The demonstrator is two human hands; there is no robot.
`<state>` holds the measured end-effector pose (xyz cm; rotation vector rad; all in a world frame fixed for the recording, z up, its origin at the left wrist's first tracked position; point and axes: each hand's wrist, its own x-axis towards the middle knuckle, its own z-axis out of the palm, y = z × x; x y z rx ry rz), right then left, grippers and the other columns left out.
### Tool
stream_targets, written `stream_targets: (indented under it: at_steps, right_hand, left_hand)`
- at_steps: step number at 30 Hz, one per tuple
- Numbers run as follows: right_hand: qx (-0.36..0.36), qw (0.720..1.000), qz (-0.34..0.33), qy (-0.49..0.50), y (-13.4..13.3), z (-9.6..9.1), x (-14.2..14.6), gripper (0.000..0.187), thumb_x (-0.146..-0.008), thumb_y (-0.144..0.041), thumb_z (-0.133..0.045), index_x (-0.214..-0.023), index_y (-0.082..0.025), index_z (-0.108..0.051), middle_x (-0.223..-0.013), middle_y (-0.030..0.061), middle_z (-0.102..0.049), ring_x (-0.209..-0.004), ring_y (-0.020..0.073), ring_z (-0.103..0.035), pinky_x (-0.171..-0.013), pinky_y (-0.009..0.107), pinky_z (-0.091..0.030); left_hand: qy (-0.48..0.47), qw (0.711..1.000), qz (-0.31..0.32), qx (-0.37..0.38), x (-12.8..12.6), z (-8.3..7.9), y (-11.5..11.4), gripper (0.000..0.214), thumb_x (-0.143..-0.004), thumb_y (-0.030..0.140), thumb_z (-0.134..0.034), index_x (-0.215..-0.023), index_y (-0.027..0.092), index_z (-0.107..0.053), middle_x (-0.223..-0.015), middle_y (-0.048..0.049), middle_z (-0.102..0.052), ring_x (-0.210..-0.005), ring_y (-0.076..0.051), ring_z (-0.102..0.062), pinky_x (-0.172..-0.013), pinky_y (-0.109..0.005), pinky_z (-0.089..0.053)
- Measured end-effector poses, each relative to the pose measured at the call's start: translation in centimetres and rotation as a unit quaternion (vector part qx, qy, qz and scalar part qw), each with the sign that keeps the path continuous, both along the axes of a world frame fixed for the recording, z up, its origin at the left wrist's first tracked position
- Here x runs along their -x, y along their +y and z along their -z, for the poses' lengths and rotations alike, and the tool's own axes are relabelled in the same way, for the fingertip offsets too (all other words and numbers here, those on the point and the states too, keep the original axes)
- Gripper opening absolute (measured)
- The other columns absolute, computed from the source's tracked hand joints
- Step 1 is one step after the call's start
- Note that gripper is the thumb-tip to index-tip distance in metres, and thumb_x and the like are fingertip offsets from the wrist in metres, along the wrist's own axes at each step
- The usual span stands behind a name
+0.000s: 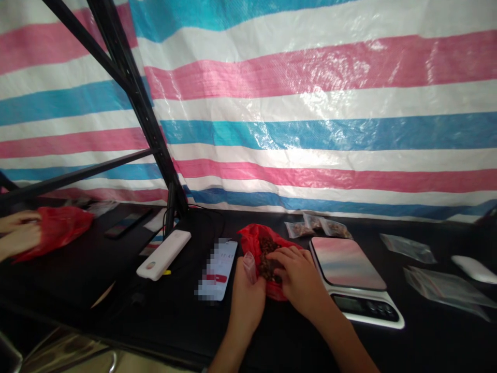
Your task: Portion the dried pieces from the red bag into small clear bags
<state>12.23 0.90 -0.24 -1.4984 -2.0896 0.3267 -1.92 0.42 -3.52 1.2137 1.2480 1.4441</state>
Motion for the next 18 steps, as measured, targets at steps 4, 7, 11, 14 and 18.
stream_targets:
  at_steps: [4,7,11,14,18]
  right_hand:
    - [0.008,0.999,0.031,0.043,0.1,0.6,0.5,0.043,-0.084,-0.002,-0.052,-0.114,-0.024,-0.074,-0.123,0.0083,-0.073,-0.113,0.0265,-0.063,-0.098,0.042,-0.04]
    - [0.029,0.998,0.034,0.052,0.1,0.8,0.7,0.045,-0.084,0.0,-0.051,-0.114,-0.023,-0.075,-0.123,0.009,-0.072,-0.111,0.0269,-0.063,-0.096,0.042,-0.043]
    - [0.037,0.997,0.016,0.061,-0.2,0.8,0.4,0.051,-0.082,0.002,-0.049,-0.118,-0.023,-0.075,-0.124,0.0085,-0.071,-0.108,0.0256,-0.064,-0.095,0.042,-0.046]
    - [0.032,0.996,0.016,0.085,-0.2,0.8,0.1,0.049,-0.08,0.001,-0.049,-0.115,-0.024,-0.075,-0.121,0.008,-0.072,-0.106,0.0256,-0.065,-0.096,0.043,-0.047]
    - [0.023,0.99,0.03,0.135,0.1,1.0,-0.1,0.04,-0.083,-0.005,-0.053,-0.113,-0.023,-0.074,-0.114,0.0087,-0.074,-0.103,0.0258,-0.068,-0.096,0.045,-0.049]
  left_hand:
    - [-0.101,0.994,0.024,0.029,0.2,-0.8,0.2,0.054,-0.063,0.005,-0.056,-0.114,0.017,-0.064,-0.116,-0.0083,-0.075,-0.112,-0.025,-0.071,-0.104,-0.041,-0.052]
    - [-0.131,0.991,0.009,0.039,0.0,-1.3,0.0,0.045,-0.068,0.008,-0.063,-0.112,0.017,-0.065,-0.115,-0.009,-0.076,-0.113,-0.026,-0.071,-0.1,-0.041,-0.054]
    - [-0.145,0.988,0.003,0.054,-0.2,-1.4,-0.2,0.032,-0.073,0.016,-0.071,-0.105,0.016,-0.066,-0.107,-0.0096,-0.077,-0.109,-0.027,-0.071,-0.096,-0.041,-0.055]
    - [-0.116,0.992,-0.019,0.035,-0.4,-1.4,-0.2,0.029,-0.077,0.019,-0.07,-0.105,0.017,-0.064,-0.106,-0.008,-0.075,-0.107,-0.025,-0.071,-0.096,-0.04,-0.055]
    - [-0.028,0.998,-0.059,0.0,-0.8,-1.4,-0.3,0.016,-0.082,0.022,-0.067,-0.096,0.02,-0.061,-0.095,-0.0031,-0.071,-0.095,-0.021,-0.069,-0.091,-0.036,-0.055]
